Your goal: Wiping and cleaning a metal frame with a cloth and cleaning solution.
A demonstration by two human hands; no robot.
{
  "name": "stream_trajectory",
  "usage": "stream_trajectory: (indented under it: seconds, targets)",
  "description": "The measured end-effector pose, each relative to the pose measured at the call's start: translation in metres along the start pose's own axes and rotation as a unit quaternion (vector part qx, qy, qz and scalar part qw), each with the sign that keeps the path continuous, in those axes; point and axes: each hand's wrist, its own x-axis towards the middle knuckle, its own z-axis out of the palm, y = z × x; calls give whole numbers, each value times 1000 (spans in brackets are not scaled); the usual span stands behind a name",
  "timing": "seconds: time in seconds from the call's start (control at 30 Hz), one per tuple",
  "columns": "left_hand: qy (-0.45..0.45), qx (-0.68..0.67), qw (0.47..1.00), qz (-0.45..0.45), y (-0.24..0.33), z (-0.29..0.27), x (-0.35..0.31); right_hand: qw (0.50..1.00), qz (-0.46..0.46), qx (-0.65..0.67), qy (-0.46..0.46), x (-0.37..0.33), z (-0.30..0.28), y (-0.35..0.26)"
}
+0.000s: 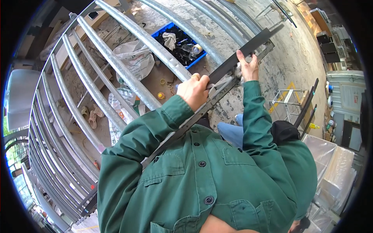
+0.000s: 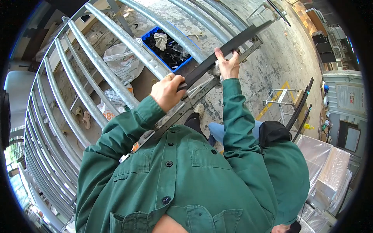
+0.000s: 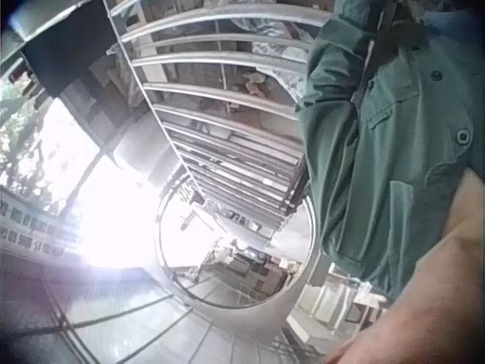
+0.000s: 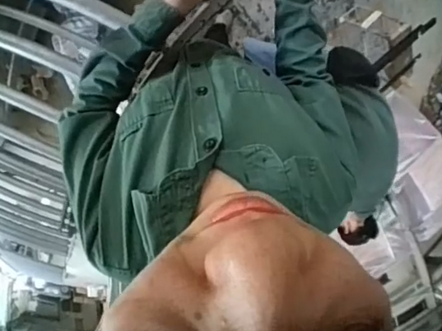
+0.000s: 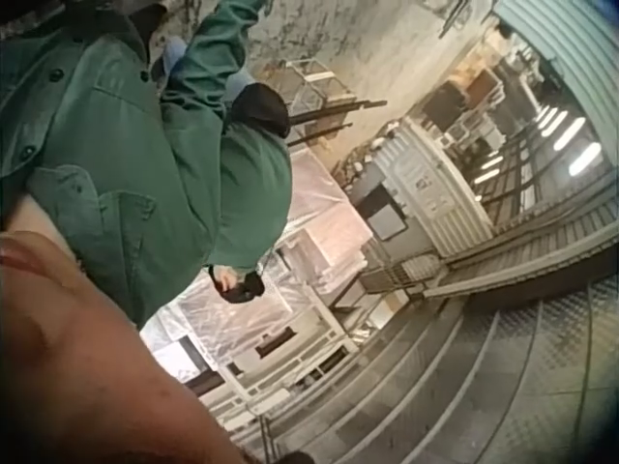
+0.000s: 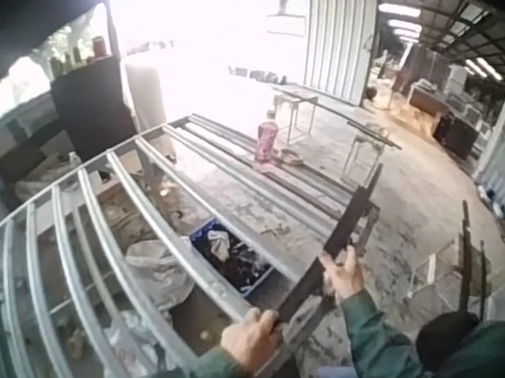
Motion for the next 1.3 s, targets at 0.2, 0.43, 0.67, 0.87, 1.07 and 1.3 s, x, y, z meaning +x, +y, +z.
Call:
stream_trajectory:
  seconds: [0.2,0.43,0.67,0.87,1.07,1.3]
  targets:
    - [-10,47,999,16,7,6,-13,996,28,-82,-18,7,4,9]
    - [-100,191,976,-20,-9,-50,-104,994,23,-111,-4,18,12,27]
    - [-40,250,965,-70,-14,-83,-184,995,-7,-102,-9,32,11,49]
    - [-11,238,967,-87,16,-77,-194,993,-32,-116,10,34,-8,40]
    - [-42,214,970,-103,12,-57,-204,986,-23,-160,-40,33,-1,62]
    - [-4,232,965,-120,-4,-49,-204,987,-11,-152,-54,28,18,48]
